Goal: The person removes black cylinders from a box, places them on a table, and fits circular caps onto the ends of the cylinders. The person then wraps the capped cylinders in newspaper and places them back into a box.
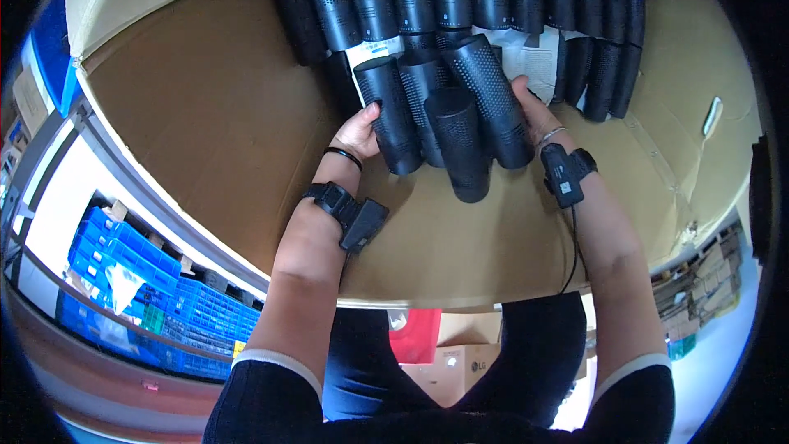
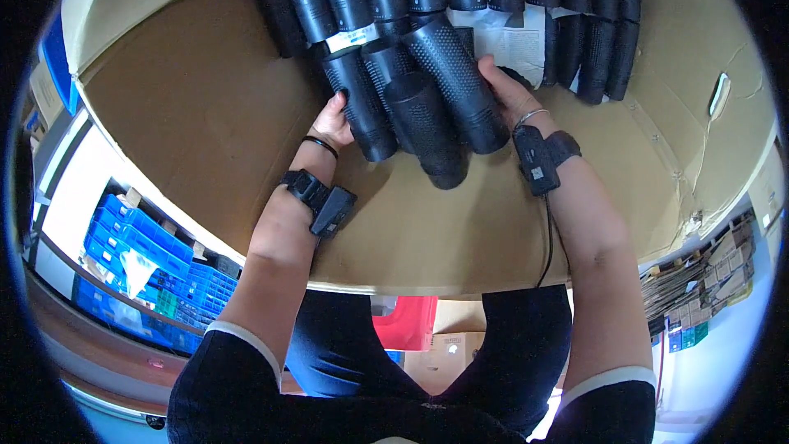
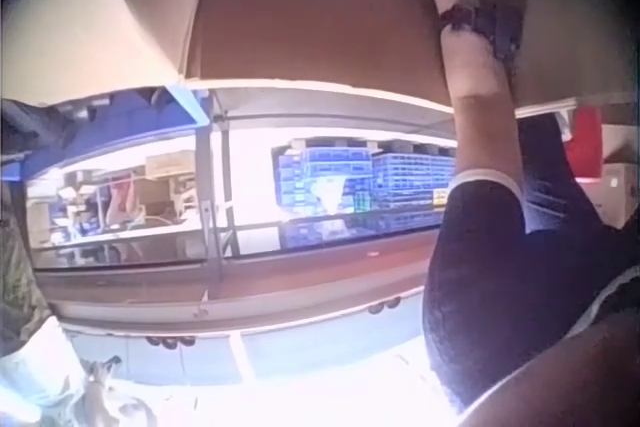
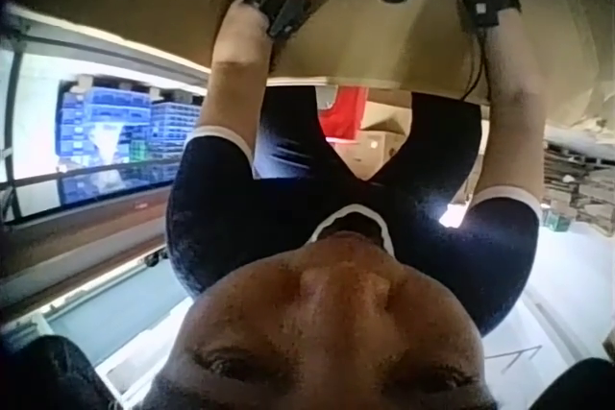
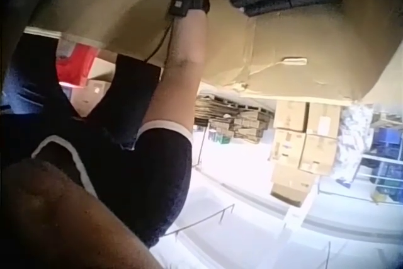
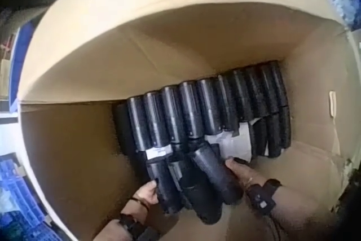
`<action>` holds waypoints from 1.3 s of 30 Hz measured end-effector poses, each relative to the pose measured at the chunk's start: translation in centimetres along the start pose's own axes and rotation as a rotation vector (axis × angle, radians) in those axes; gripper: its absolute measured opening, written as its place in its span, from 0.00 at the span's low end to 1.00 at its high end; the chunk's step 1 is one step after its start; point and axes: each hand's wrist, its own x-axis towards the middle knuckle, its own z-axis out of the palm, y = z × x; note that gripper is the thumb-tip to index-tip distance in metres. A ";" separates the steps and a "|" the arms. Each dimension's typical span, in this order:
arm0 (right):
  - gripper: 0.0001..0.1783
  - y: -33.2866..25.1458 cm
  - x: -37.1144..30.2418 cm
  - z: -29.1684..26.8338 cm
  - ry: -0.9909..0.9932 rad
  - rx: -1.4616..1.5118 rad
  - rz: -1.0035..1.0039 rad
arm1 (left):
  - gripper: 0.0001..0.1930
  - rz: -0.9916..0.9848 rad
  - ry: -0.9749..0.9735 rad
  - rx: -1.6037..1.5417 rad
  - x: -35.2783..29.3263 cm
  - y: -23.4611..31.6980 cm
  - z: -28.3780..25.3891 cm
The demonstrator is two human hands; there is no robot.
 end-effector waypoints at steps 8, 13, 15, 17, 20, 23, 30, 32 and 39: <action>0.44 -0.5 0.0 -1.3 -0.059 -0.055 -0.163 | 0.37 -0.014 -0.012 0.009 0.0 0.4 -0.6; 0.63 -1.5 1.3 -0.4 -0.317 -0.227 -0.210 | 0.37 0.002 -0.015 -0.011 -0.4 0.1 -1.3; 0.65 -1.0 1.9 -0.7 -0.337 -0.144 -0.177 | 0.37 -0.019 -0.018 -0.034 -0.4 0.1 -1.4; 0.67 -1.2 2.1 -0.9 -0.323 -0.173 -0.169 | 0.37 -0.031 -0.004 -0.030 -0.4 0.6 -1.8; 0.69 -0.9 1.5 -1.4 -0.271 -0.184 -0.132 | 0.38 -0.031 0.004 -0.023 -0.4 0.2 -1.6; 0.71 -0.9 0.7 0.0 -0.237 -0.143 -0.127 | 0.36 -0.032 -0.014 -0.076 -0.6 0.2 -0.9; 0.69 -0.2 1.9 -1.4 -0.193 -0.167 -0.139 | 0.36 -0.030 -0.001 -0.096 -0.3 0.2 1.0; 0.65 -0.6 1.1 -0.2 -0.196 -0.182 -0.133 | 0.37 -0.029 0.019 -0.035 -0.9 0.5 -0.1; 0.38 1.0 2.9 -3.8 -0.109 0.007 -0.088 | 0.32 -0.022 -0.077 -0.044 0.0 -0.3 1.2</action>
